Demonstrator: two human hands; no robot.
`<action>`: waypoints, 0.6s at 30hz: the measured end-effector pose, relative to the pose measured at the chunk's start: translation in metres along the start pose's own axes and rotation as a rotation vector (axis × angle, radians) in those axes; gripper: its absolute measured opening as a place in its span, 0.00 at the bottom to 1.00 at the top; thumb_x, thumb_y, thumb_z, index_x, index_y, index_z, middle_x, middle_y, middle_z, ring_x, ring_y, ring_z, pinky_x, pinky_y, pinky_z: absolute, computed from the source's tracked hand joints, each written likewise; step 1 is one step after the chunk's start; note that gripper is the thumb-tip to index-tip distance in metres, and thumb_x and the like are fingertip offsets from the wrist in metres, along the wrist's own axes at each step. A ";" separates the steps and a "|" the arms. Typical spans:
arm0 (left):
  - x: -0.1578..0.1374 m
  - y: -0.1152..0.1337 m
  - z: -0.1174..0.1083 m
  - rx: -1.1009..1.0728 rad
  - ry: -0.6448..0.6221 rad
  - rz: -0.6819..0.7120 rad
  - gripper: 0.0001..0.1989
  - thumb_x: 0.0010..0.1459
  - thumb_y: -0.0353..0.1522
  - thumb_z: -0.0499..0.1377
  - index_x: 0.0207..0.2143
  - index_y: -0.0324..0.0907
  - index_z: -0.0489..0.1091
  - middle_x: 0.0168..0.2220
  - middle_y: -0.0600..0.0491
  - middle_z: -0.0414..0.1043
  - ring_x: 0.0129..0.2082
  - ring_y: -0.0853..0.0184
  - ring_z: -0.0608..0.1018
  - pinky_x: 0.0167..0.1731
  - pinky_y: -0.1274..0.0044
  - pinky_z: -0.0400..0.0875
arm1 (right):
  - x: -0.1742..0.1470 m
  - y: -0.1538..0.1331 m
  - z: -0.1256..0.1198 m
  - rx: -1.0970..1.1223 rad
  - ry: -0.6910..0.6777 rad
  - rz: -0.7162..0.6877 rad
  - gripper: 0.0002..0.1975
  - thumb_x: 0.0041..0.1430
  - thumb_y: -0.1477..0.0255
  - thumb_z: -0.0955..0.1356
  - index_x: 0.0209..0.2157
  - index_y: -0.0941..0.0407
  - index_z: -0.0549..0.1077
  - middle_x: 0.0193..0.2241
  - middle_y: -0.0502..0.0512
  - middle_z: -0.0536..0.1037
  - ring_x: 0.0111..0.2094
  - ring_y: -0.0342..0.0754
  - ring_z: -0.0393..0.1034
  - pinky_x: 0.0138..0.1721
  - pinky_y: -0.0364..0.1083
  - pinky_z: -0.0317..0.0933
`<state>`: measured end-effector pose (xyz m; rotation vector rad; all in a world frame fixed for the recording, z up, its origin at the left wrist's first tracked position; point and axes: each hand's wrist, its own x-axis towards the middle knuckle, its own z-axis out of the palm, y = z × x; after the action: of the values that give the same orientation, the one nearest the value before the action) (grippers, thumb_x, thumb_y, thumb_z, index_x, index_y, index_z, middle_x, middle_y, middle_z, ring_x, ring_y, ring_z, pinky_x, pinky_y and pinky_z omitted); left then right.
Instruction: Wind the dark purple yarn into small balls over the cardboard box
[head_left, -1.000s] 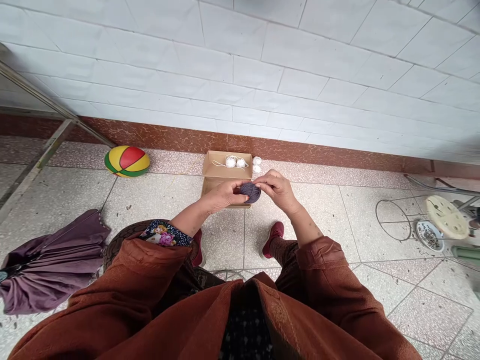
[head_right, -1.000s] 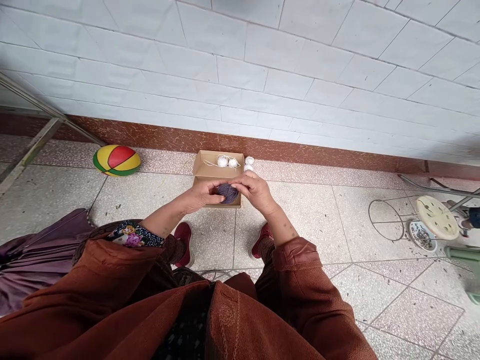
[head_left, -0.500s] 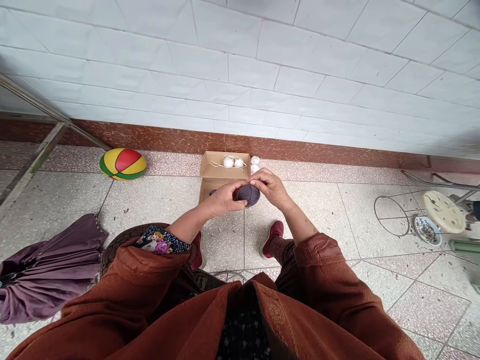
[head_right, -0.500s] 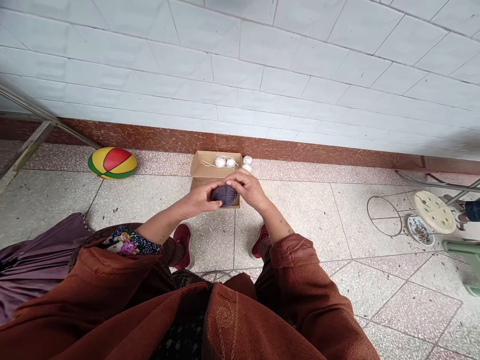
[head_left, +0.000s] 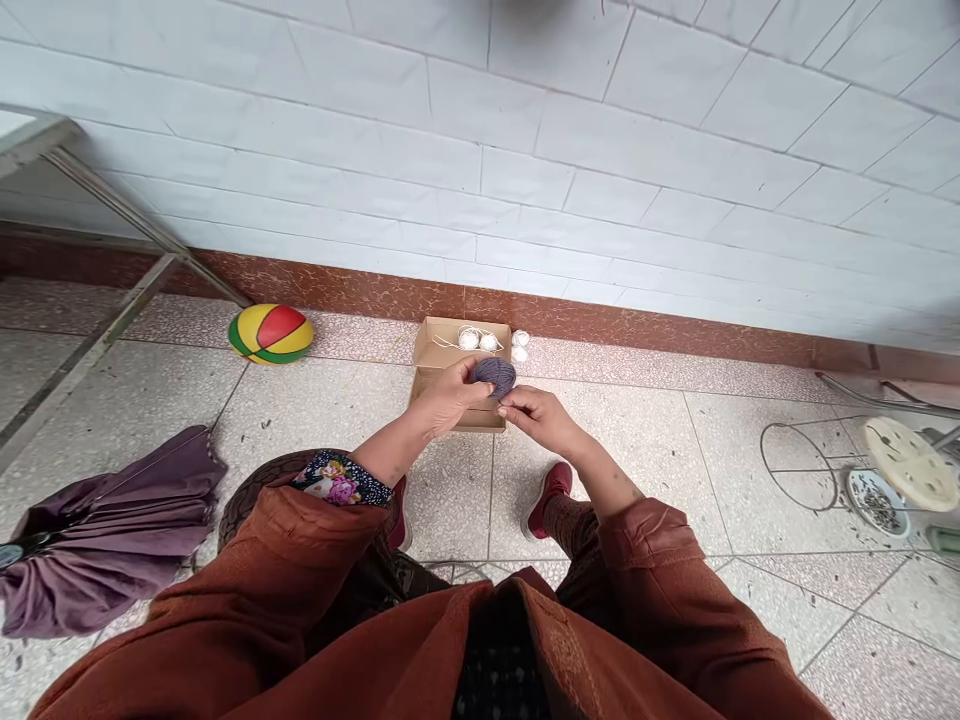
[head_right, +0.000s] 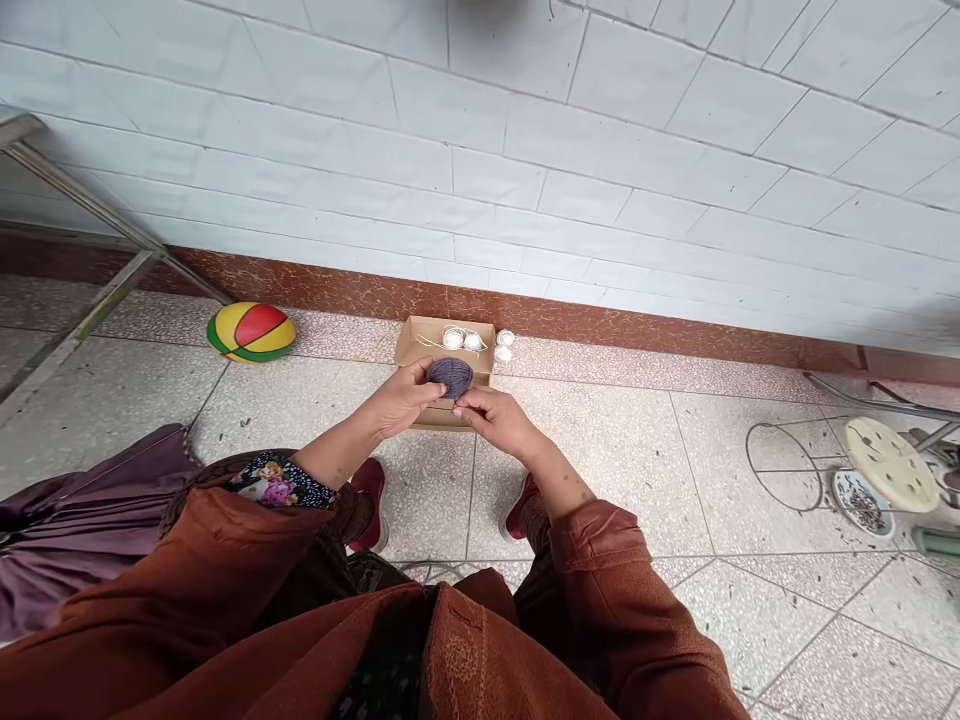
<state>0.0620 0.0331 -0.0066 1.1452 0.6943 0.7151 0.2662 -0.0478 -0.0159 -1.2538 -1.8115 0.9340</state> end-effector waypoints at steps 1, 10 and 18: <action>0.001 0.001 0.000 0.083 0.028 0.011 0.24 0.49 0.35 0.70 0.50 0.42 0.76 0.47 0.49 0.80 0.48 0.60 0.80 0.54 0.66 0.74 | -0.002 -0.006 -0.005 0.002 -0.007 -0.034 0.13 0.73 0.59 0.72 0.37 0.52 0.83 0.34 0.53 0.81 0.36 0.48 0.75 0.44 0.49 0.70; -0.005 0.002 0.003 0.340 -0.223 0.008 0.35 0.46 0.33 0.72 0.57 0.46 0.67 0.46 0.51 0.78 0.45 0.61 0.81 0.47 0.68 0.74 | 0.010 -0.011 -0.030 0.032 0.269 -0.055 0.16 0.72 0.53 0.72 0.37 0.50 0.83 0.34 0.53 0.81 0.39 0.50 0.75 0.47 0.50 0.70; -0.007 0.008 0.005 -0.043 -0.073 0.034 0.33 0.49 0.36 0.74 0.57 0.47 0.69 0.44 0.52 0.77 0.42 0.66 0.78 0.43 0.74 0.71 | 0.012 0.013 0.013 0.063 0.225 0.237 0.14 0.73 0.58 0.68 0.40 0.51 0.82 0.36 0.52 0.84 0.43 0.54 0.77 0.49 0.50 0.71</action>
<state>0.0606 0.0266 0.0028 1.1408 0.5966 0.7101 0.2577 -0.0348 -0.0313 -1.4931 -1.4715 0.9277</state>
